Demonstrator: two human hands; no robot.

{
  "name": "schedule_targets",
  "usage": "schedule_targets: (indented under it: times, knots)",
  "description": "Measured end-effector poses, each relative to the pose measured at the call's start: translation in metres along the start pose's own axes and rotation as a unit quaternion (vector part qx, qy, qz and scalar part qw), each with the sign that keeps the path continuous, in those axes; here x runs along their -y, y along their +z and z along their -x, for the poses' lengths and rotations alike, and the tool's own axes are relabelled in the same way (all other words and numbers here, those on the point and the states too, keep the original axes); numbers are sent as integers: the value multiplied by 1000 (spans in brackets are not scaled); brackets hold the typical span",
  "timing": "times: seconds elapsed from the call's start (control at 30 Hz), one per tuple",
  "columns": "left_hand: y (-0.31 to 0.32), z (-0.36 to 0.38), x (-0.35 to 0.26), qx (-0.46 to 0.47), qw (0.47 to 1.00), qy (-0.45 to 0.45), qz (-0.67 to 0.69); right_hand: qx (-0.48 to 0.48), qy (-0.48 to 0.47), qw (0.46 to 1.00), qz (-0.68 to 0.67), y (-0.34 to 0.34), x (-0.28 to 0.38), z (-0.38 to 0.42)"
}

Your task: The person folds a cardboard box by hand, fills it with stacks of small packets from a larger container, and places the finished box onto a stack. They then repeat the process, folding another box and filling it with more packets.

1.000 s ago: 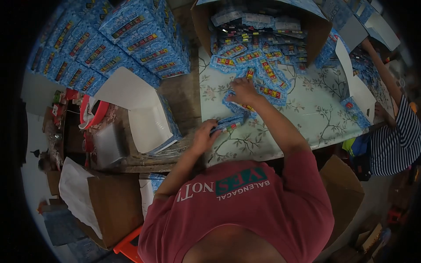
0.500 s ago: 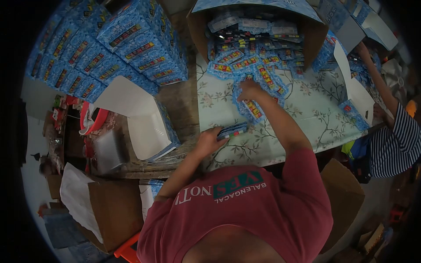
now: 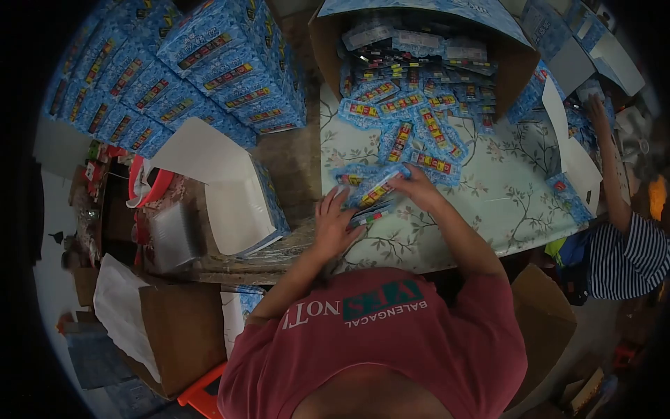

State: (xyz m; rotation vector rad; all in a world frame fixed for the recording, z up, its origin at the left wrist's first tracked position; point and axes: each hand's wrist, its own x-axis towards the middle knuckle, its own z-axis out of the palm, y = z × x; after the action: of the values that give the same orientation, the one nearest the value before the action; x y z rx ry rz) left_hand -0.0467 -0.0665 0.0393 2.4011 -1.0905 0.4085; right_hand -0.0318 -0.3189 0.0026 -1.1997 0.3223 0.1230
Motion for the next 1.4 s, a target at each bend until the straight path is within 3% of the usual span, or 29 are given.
schedule_targets:
  times: [0.07,0.1,0.17,0.2,0.27,0.3,0.37,0.43,0.47,0.5,0.57,0.6,0.63,0.67,0.7,0.73,0.77,0.8,0.87,0.9,0.97,1.1,1.17,1.23,1.27,1.3,1.33,1.37,1.4]
  knots:
    - [6,-2,1,-9,999,-32,11,141,12,977,161,-16,0,6]
    - [9,-4,3,-19,998,-62,19,139,14,977,161,-20,1,4]
    - [15,-7,8,-2,995,-78,68,265,20,927,263,-25,7,-10]
    - [16,-10,11,13,989,-96,114,265,19,927,264,-22,16,-16]
    - [15,-11,16,70,980,-121,139,357,40,851,383,-11,44,-25]
    - [15,-11,17,127,967,-145,164,358,39,851,382,-11,53,-33]
    - [14,-11,17,140,966,-133,170,429,80,836,333,-13,69,-58]
    - [13,-15,18,156,964,-122,178,243,10,912,329,-22,75,-102]
    - [13,-18,19,174,956,-134,193,147,-110,887,424,-24,81,-123]
    - [12,-20,20,193,948,-147,207,49,-224,832,505,-24,83,-141]
    - [10,-30,25,231,928,-179,232,-65,-279,619,731,-18,91,-158]
    - [9,-37,30,261,908,-201,257,-63,-282,621,729,-20,88,-165]
    - [9,-41,36,259,910,-202,254,-63,-287,563,773,-22,85,-171]
    - [11,-43,43,235,948,-132,168,-63,-290,501,813,-24,83,-178]
    - [13,-46,48,208,973,-61,80,-62,-293,500,813,-20,91,-181]
    - [10,-54,53,208,973,-63,80,-7,-259,576,775,-12,105,-179]
    - [9,-64,58,271,953,-90,104,49,-221,646,729,-5,116,-176]
    - [9,-71,61,334,926,-116,129,49,-218,646,730,2,120,-171]
    - [23,-76,75,350,921,-115,126,10,-191,875,445,13,126,-158]
    - [28,-77,78,365,916,-117,120,5,-191,874,447,16,123,-153]
    - [25,-82,75,359,921,-103,113,-16,-131,977,166,21,109,-145]
    - [21,-60,63,285,939,-100,163,-22,20,989,142,-4,67,-158]
    - [11,-50,47,249,946,-116,175,1,19,984,179,1,67,-139]
    - [9,-33,33,217,948,-132,192,94,-89,965,228,9,61,-109]
    - [11,-25,29,149,971,-111,151,96,-87,965,229,9,58,-94]
    - [8,-23,24,79,987,-88,108,213,-69,922,316,7,55,-78]
    - [5,-23,20,78,987,-88,108,323,-50,858,396,6,53,-71]
    - [2,-23,15,44,995,-86,28,322,-49,858,397,4,54,-75]
    - [-1,-24,10,10,995,-82,-51,368,5,788,494,3,58,-80]
